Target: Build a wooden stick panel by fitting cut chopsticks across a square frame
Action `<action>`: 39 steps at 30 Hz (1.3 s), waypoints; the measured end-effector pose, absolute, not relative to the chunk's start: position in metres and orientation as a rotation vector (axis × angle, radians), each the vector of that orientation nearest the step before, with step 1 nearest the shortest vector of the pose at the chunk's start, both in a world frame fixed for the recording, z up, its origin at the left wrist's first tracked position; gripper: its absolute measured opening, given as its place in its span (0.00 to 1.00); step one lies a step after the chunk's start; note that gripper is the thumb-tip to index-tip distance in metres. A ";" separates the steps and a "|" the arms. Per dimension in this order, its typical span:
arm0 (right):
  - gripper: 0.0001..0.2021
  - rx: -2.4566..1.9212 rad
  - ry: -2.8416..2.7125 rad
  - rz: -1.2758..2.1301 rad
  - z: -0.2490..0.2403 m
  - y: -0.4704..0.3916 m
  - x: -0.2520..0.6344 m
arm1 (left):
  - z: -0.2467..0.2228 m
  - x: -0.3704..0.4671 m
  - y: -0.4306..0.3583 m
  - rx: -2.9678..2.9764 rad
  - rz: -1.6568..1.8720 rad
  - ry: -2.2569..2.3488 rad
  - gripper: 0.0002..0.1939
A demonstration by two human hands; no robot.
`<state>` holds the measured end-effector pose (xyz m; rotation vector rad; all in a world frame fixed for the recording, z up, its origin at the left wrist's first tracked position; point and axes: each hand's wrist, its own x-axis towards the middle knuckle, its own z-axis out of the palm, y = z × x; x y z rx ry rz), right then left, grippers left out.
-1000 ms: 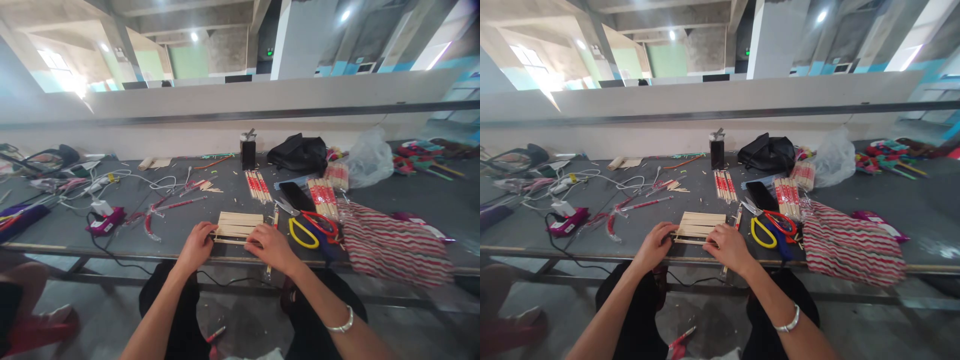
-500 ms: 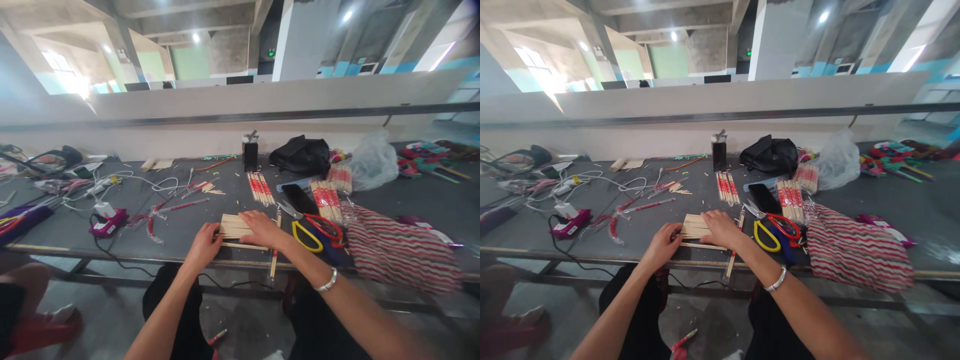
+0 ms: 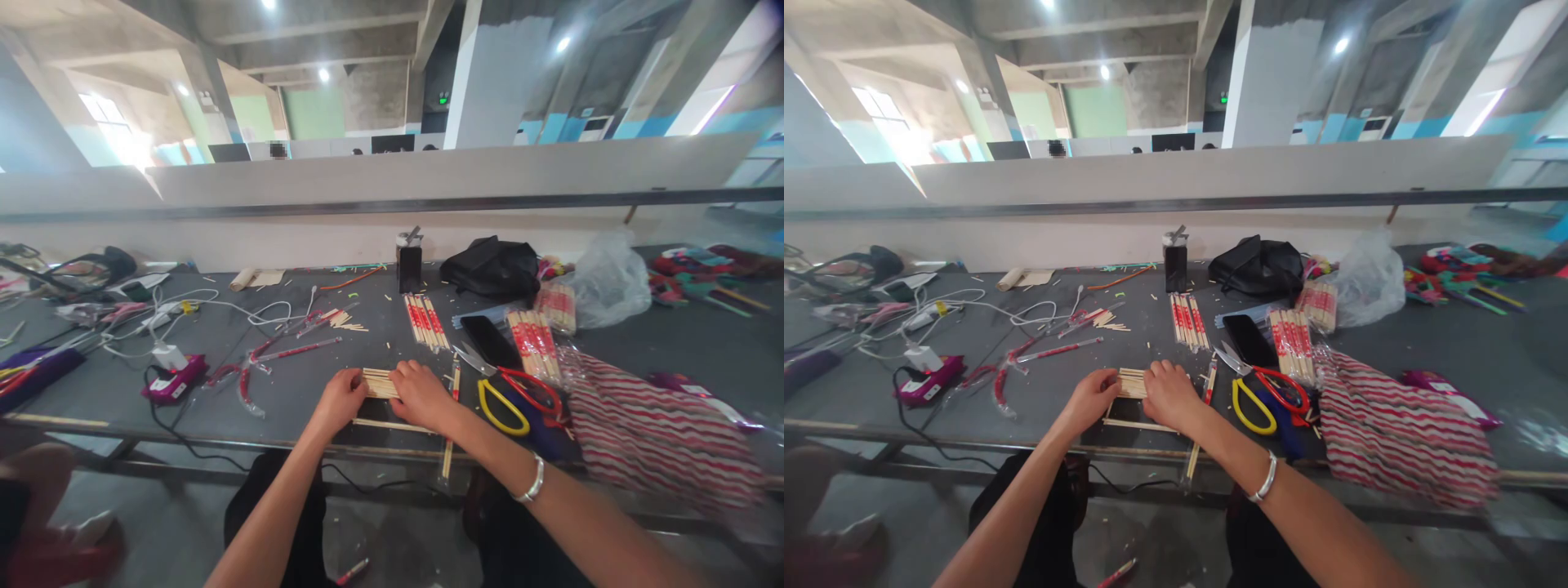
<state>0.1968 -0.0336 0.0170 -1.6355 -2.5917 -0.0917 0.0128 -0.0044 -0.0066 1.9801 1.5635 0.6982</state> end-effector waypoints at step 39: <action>0.14 -1.084 -1.162 0.589 0.047 0.053 0.210 | 0.044 0.038 0.040 1.248 1.431 0.922 0.18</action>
